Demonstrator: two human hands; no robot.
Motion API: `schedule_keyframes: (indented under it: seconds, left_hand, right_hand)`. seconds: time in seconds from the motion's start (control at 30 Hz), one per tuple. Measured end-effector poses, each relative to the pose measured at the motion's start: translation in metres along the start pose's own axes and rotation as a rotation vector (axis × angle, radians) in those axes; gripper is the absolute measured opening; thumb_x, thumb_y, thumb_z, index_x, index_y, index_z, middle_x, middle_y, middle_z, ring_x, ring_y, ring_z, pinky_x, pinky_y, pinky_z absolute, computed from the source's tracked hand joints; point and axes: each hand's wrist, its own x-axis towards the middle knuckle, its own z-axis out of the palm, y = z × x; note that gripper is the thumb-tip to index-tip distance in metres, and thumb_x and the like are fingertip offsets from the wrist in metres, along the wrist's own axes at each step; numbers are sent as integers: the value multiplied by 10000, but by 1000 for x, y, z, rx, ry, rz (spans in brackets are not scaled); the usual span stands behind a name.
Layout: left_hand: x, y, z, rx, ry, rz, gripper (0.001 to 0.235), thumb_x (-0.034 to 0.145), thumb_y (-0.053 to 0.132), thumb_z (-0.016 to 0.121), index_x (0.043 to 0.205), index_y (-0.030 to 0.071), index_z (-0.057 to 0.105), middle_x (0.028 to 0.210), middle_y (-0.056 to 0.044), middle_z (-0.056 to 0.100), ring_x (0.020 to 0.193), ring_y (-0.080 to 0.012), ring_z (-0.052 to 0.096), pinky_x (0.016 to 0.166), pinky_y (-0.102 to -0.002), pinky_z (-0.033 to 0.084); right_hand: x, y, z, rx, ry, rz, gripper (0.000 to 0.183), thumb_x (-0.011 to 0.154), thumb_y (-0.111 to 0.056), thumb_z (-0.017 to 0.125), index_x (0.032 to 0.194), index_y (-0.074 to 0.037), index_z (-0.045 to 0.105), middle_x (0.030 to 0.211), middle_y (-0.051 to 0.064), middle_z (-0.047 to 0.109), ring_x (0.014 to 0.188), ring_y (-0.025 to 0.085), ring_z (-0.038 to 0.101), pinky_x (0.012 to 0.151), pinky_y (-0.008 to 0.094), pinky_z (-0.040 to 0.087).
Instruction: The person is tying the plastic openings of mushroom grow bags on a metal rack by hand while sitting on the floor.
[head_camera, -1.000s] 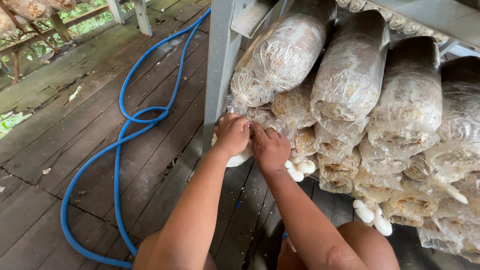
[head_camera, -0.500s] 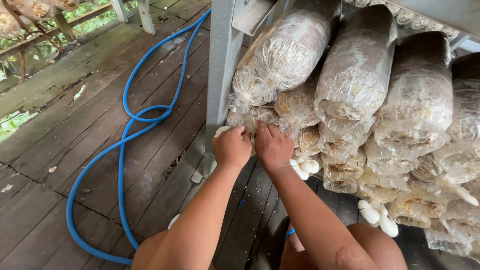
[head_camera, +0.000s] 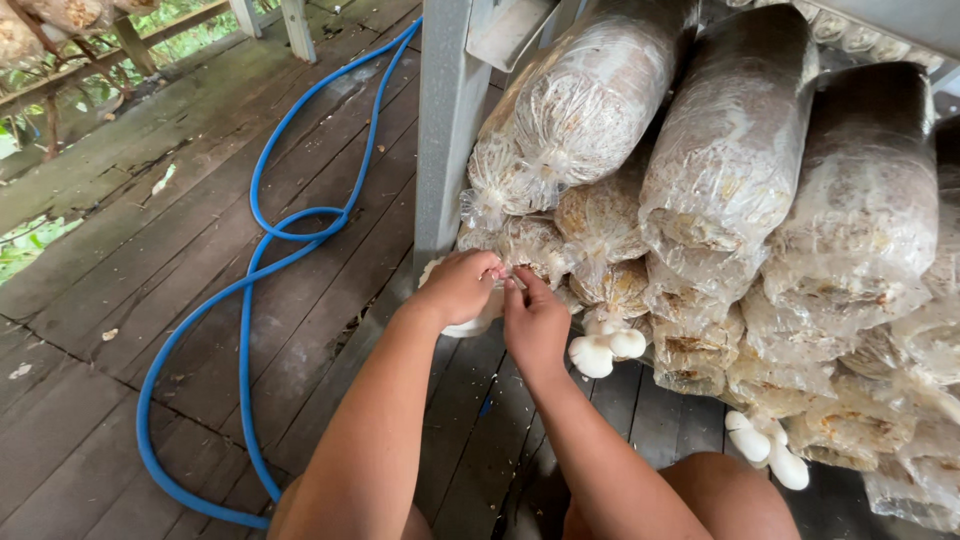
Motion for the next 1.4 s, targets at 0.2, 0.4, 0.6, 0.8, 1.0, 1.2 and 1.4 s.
schedule_keyframes:
  seconds: [0.2, 0.4, 0.6, 0.8, 1.0, 1.2, 1.4]
  left_hand:
    - [-17, 19, -19, -34, -77, -45, 296, 980, 245, 452, 1083, 169, 719, 1213, -140, 711, 1236, -393, 619, 1056, -502, 498]
    - [7, -4, 13, 80, 229, -38, 246, 916, 327, 595, 1073, 213, 747, 1049, -61, 762, 1090, -322, 700, 962, -459, 560]
    - [-12, 20, 62, 45, 775, 6, 146, 880, 191, 647, 952, 152, 768, 848, -109, 732, 890, -314, 732, 800, -437, 594]
    - [-10, 18, 69, -106, 802, 68, 189, 881, 146, 660, 1023, 112, 780, 912, -116, 754, 935, -304, 736, 819, -415, 604]
    - [-18, 26, 54, 36, 537, -122, 181, 895, 232, 625, 1002, 153, 748, 907, -91, 735, 959, -318, 723, 871, -453, 589]
    - [-6, 20, 43, 127, 281, -269, 245, 903, 286, 574, 1033, 197, 762, 994, -90, 749, 1049, -353, 716, 909, -483, 572]
    - [-6, 29, 12, 88, 153, -279, 211, 899, 339, 578, 999, 362, 763, 1083, 28, 767, 1126, -298, 703, 936, -434, 575]
  right_hand:
    - [9, -5, 10, 360, -131, 180, 177, 952, -181, 687, 1086, -83, 749, 553, 50, 656, 496, 175, 624, 542, 328, 485]
    - [13, -2, 9, 243, -129, 191, 141, 954, -263, 718, 1018, -138, 721, 644, 10, 727, 619, 159, 682, 642, 326, 515]
    - [15, -1, 8, 151, -73, 182, 138, 932, -297, 737, 962, -163, 720, 656, 6, 732, 699, 188, 718, 699, 352, 536]
    - [16, 12, 10, 217, -132, 201, 128, 926, -246, 718, 1040, -190, 736, 648, -15, 722, 664, 145, 691, 686, 319, 532]
    - [22, 21, -5, 57, -240, 143, 322, 922, -260, 681, 1236, -224, 743, 641, 54, 709, 760, 269, 734, 723, 411, 547]
    - [19, 9, -16, -83, -330, 139, 362, 953, -314, 615, 1296, -251, 710, 714, 67, 749, 913, 340, 750, 842, 468, 560]
    - [23, 20, -14, -84, -347, 96, 317, 929, -297, 629, 1231, -281, 722, 621, 57, 691, 808, 348, 740, 756, 474, 549]
